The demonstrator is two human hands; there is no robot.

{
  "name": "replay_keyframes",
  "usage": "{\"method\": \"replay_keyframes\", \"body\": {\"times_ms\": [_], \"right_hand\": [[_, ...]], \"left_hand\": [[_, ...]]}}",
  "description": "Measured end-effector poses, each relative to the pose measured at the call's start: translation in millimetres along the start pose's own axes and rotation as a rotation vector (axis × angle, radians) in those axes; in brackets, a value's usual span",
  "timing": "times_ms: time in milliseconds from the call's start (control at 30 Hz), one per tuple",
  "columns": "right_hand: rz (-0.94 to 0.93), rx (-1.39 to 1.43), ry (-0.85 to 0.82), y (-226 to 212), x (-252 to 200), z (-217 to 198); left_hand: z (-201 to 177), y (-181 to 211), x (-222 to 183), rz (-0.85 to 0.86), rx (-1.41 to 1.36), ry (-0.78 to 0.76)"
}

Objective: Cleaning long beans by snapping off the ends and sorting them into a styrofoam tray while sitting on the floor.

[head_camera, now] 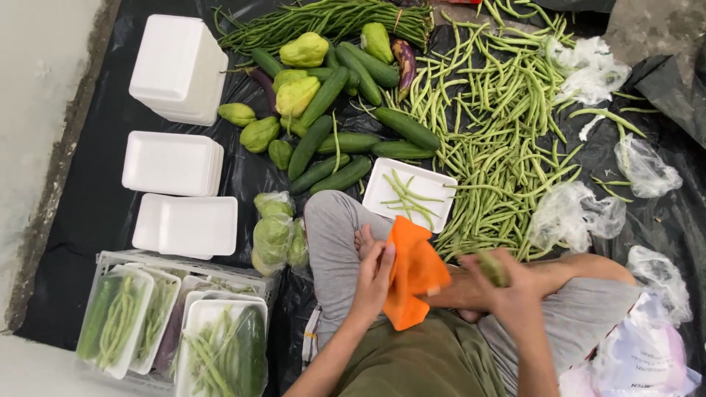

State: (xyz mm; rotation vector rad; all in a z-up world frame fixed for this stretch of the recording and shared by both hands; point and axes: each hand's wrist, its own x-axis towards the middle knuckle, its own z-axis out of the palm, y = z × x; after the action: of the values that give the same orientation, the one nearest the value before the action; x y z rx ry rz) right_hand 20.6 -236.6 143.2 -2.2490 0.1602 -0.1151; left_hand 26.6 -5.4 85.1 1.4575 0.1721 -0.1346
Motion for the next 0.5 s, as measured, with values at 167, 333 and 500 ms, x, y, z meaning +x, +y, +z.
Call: {"method": "replay_keyframes", "body": {"times_ms": [167, 333, 500], "right_hand": [[-0.046, 0.042, -0.065, -25.2, -13.4, 29.4], [-0.030, 0.027, -0.059, -33.0, -14.4, 20.9], [-0.088, 0.018, -0.042, -50.4, -12.0, 16.6]], "left_hand": [[-2.9, -2.4, -5.3, -0.156, 0.020, -0.304], [14.5, -2.0, -14.7, 0.062, 0.009, -0.380], [26.9, 6.4, -25.9, 0.124, 0.090, -0.465]]}}
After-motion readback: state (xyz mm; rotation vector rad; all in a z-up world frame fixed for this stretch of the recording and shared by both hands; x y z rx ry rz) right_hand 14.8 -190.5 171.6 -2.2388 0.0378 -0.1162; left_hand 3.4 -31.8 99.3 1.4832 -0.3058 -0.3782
